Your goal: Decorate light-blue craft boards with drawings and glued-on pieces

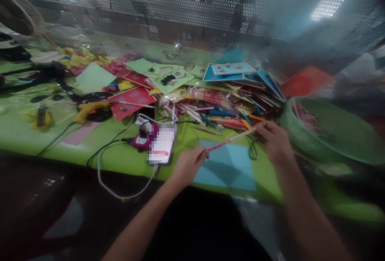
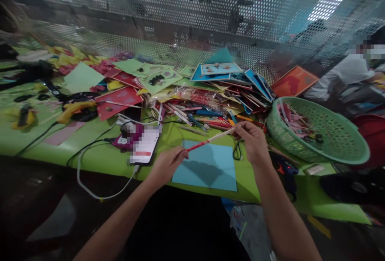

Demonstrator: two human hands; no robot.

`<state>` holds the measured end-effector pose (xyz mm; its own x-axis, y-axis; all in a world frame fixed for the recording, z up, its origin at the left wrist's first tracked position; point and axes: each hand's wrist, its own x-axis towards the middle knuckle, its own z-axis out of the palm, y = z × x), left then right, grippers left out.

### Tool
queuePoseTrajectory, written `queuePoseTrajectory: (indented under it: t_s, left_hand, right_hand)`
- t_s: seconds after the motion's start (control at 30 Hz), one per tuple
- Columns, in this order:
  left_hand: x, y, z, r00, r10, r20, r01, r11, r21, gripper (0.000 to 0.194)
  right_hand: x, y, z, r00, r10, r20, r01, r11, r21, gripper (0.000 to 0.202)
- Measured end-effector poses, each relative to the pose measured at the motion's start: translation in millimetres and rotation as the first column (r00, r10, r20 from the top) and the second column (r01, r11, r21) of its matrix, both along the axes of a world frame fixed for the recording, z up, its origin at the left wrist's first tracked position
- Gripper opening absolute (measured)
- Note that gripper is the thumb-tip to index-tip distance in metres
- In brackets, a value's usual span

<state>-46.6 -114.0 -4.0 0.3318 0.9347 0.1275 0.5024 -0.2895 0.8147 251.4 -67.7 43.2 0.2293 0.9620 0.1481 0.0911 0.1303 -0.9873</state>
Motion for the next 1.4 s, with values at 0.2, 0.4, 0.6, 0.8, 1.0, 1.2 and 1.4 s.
queuePoseTrajectory:
  t_s: [0.2,0.4,0.6,0.8,1.0,1.2,1.4]
  left_hand:
    - [-73,-74,-4.7,0.985,0.040,-0.170,-0.071,0.981,-0.181,0.038]
    - [-141,-148,-60.8,0.858,-0.250,-0.448,-0.043,0.836,-0.547,0.035]
    - [-167,-174,-91.9,0.537,-0.301,-0.788,-0.099,0.905,-0.413,0.062]
    - [-95,-132,-30.1,0.791,-0.337,-0.511,0.227,0.937,-0.266,0.048]
    - [-36,-76,-1.0,0.908,-0.201,-0.367,0.265,0.955,0.135,0.033]
    - [-12,-33,-14.2,0.879,-0.037,-0.476,0.180,0.949,0.258,0.047]
    - [-7,-25,-25.2,0.849,-0.040,-0.526,0.214,0.938,0.274,0.037]
  right_hand:
    - [31,33,-13.5,0.982,-0.094,-0.164,0.102,0.994,0.039,0.024]
    - [0,50,-25.7,0.983,-0.036,-0.180,0.037,0.999,-0.001,0.025]
    - [-46,51,-36.3,0.994,0.038,-0.105,-0.048,0.994,-0.096,0.030]
    - [-52,46,-37.7,0.997,-0.003,0.080,0.010,0.995,-0.095,0.025]
    - [-32,27,-28.4,0.999,-0.048,0.024,0.050,0.997,-0.054,0.025]
    - [-9,-13,-30.7,0.993,-0.034,0.110,0.040,0.998,-0.050,0.019]
    - [15,-29,-47.3,0.882,0.026,0.471,0.016,0.996,-0.086,0.014]
